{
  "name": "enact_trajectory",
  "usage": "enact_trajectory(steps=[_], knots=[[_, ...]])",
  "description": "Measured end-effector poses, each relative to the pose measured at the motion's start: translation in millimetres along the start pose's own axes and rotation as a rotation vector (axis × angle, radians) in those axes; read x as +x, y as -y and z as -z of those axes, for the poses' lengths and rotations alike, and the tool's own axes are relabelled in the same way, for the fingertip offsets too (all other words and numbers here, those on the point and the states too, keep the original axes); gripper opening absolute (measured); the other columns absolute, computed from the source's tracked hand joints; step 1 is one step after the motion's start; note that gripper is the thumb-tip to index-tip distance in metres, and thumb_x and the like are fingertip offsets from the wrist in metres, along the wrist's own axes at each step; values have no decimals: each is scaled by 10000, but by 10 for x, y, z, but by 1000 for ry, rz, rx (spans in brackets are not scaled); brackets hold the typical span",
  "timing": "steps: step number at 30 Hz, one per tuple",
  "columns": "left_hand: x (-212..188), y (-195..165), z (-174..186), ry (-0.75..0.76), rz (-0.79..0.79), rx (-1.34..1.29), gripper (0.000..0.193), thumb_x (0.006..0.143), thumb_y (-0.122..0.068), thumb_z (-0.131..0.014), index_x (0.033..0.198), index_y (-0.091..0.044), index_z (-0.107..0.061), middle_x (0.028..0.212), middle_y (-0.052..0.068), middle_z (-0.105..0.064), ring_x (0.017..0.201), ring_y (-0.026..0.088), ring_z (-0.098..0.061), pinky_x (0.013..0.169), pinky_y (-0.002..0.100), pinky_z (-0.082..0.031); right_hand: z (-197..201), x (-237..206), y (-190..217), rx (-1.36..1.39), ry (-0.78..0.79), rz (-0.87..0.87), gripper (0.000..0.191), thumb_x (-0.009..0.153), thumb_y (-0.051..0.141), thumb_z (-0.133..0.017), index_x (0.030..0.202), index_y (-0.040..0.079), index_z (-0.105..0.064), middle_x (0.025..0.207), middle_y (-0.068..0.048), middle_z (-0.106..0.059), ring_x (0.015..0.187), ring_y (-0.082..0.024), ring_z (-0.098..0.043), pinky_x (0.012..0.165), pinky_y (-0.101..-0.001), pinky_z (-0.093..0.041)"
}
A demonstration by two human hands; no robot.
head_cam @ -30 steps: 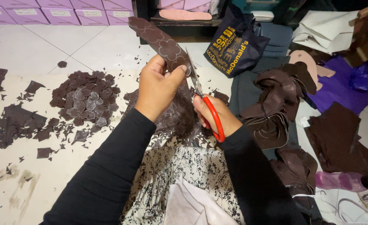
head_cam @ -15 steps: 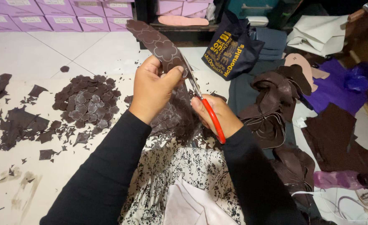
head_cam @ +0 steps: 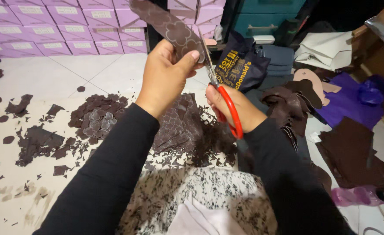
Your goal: The person uses red-handled scissors to cut flower-shaped pieces from a dark brown patterned sheet. The cut shapes are placed into a growing pile on the floor while the person remains seated.
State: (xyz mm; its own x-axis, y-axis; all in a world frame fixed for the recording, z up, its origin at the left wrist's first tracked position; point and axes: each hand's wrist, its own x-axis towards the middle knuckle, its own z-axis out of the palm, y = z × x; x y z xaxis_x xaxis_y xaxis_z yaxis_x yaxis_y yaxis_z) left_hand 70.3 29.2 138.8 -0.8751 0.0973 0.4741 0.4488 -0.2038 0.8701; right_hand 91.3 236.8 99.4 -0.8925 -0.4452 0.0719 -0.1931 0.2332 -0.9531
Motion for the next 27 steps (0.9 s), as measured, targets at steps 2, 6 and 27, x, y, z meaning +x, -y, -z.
enact_trajectory(steps=[2,6,27], knots=[[13,-85,-18,21,-14,-31,135,1028,-62,-614,1162,-49,-605,1139,38,-771,942,89,-747,763,238,-582,48,-8,59,41,24,7,466,1036,530,-475,913,86,-544,734,2,-502,582,-96,-497,520,-268,-442],[-3,-199,-65,78,-52,-3,143,1036,-43,-599,1179,-47,-610,1192,55,-771,961,81,-724,763,233,-561,83,-101,87,105,74,21,464,1030,532,-464,917,90,-553,748,-4,-524,584,-100,-531,531,-268,-462],[-355,118,-12,1,-9,-1,211,984,-4,-657,1181,-27,-586,1017,8,-672,892,63,-630,789,230,-537,-48,-271,-47,-116,132,57,464,1041,517,-449,882,90,-537,679,37,-467,572,-77,-485,516,-252,-431]])
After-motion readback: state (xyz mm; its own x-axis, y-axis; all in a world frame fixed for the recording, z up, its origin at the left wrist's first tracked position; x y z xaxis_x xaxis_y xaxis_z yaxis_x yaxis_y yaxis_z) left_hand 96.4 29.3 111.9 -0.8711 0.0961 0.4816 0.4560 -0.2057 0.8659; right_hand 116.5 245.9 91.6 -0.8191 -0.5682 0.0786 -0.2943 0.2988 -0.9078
